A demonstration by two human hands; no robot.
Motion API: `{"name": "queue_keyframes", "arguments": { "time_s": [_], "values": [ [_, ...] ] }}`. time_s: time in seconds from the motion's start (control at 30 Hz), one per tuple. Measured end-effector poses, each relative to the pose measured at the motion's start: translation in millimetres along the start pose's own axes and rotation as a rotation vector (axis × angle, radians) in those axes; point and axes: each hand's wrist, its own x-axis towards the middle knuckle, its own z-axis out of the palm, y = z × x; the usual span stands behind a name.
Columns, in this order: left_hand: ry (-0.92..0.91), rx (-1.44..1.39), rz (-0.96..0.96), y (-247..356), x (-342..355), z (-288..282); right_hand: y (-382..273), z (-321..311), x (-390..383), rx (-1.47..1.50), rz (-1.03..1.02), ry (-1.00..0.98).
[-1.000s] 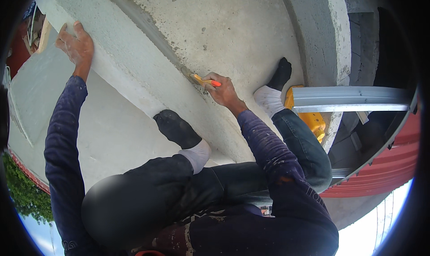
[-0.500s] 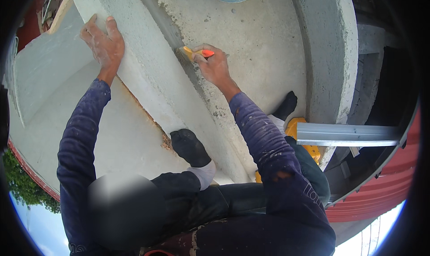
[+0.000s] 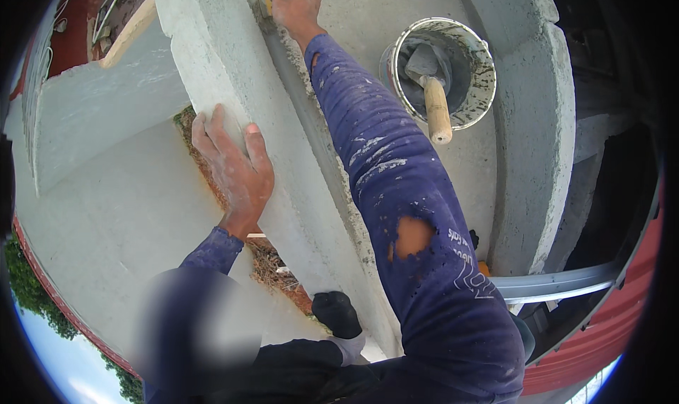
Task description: Applying and smoothing cement on a concrete ledge using a trowel and a brush.
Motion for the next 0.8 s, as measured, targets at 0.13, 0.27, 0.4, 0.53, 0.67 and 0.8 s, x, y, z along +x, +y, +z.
{"name": "queue_keyframes", "arguments": {
  "time_s": [0.13, 0.27, 0.4, 0.53, 0.67, 0.8],
  "values": [
    [0.004, -0.03, 0.023, -5, 3, 0, 3, 57, 88, -0.308, -0.252, 0.05],
    [-0.008, 0.019, 0.059, -8, 7, -2, -1, 93, 153, -0.528, -0.578, 0.24],
    [-0.024, -0.004, 0.064, -6, 7, -1, -8, 82, 150, -0.666, -0.514, 0.221],
    [-0.03, 0.004, 0.052, -6, 3, 1, -12, 25, 61, -0.728, -0.273, -0.065],
    [0.014, 0.012, 0.052, -3, 2, 2, -15, -51, -58, -0.645, -0.014, -0.245],
    [0.043, -0.005, 0.053, -1, -1, 3, -6, -122, -158, -0.371, 0.277, -0.279]
  ]
}}
